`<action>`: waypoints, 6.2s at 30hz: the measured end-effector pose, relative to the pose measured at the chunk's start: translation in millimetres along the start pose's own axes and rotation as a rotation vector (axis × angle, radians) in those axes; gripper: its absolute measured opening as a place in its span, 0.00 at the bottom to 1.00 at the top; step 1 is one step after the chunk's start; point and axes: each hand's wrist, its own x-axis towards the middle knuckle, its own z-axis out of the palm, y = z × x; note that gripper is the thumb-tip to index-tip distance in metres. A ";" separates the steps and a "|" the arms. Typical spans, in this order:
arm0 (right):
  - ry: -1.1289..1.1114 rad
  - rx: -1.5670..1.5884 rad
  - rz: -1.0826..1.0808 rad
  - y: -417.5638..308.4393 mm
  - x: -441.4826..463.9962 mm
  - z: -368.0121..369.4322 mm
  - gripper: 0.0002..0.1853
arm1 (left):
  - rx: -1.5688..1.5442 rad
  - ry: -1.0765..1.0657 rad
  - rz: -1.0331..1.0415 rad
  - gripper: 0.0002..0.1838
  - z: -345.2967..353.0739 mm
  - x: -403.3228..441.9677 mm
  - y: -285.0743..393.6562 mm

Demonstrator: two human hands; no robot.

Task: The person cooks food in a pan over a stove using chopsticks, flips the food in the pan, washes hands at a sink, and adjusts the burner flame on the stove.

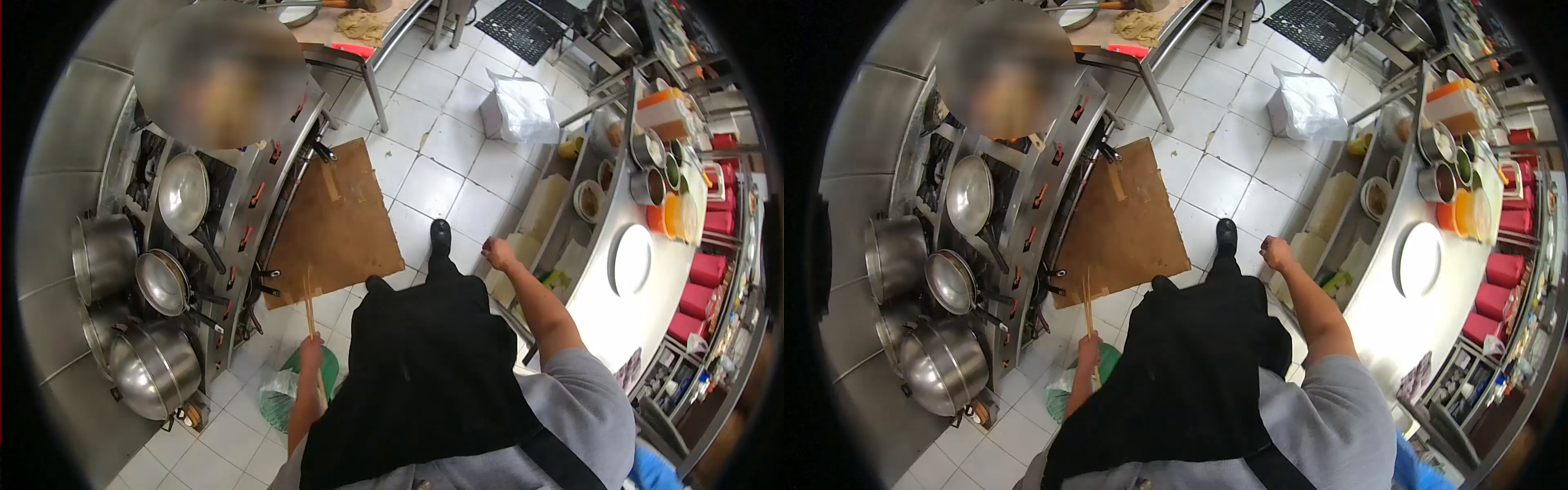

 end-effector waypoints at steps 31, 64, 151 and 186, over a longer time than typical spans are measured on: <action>0.408 -0.352 -0.666 -86.8 724.9 317.7 0.16 | 0.277 0.756 0.323 0.14 190.9 317.6 101.3; -1.568 1.221 -0.554 -574.5 45.9 -196.1 0.16 | -0.462 0.630 -0.080 0.20 169.7 -34.1 -9.6; -0.721 -1.058 -2.419 -413.0 -936.4 693.2 0.17 | -2.220 1.333 -1.432 0.23 603.2 -447.0 -210.5; -1.858 -0.408 -1.210 -477.2 -848.6 575.3 0.09 | -2.207 1.163 -1.152 0.24 611.7 -512.8 -286.3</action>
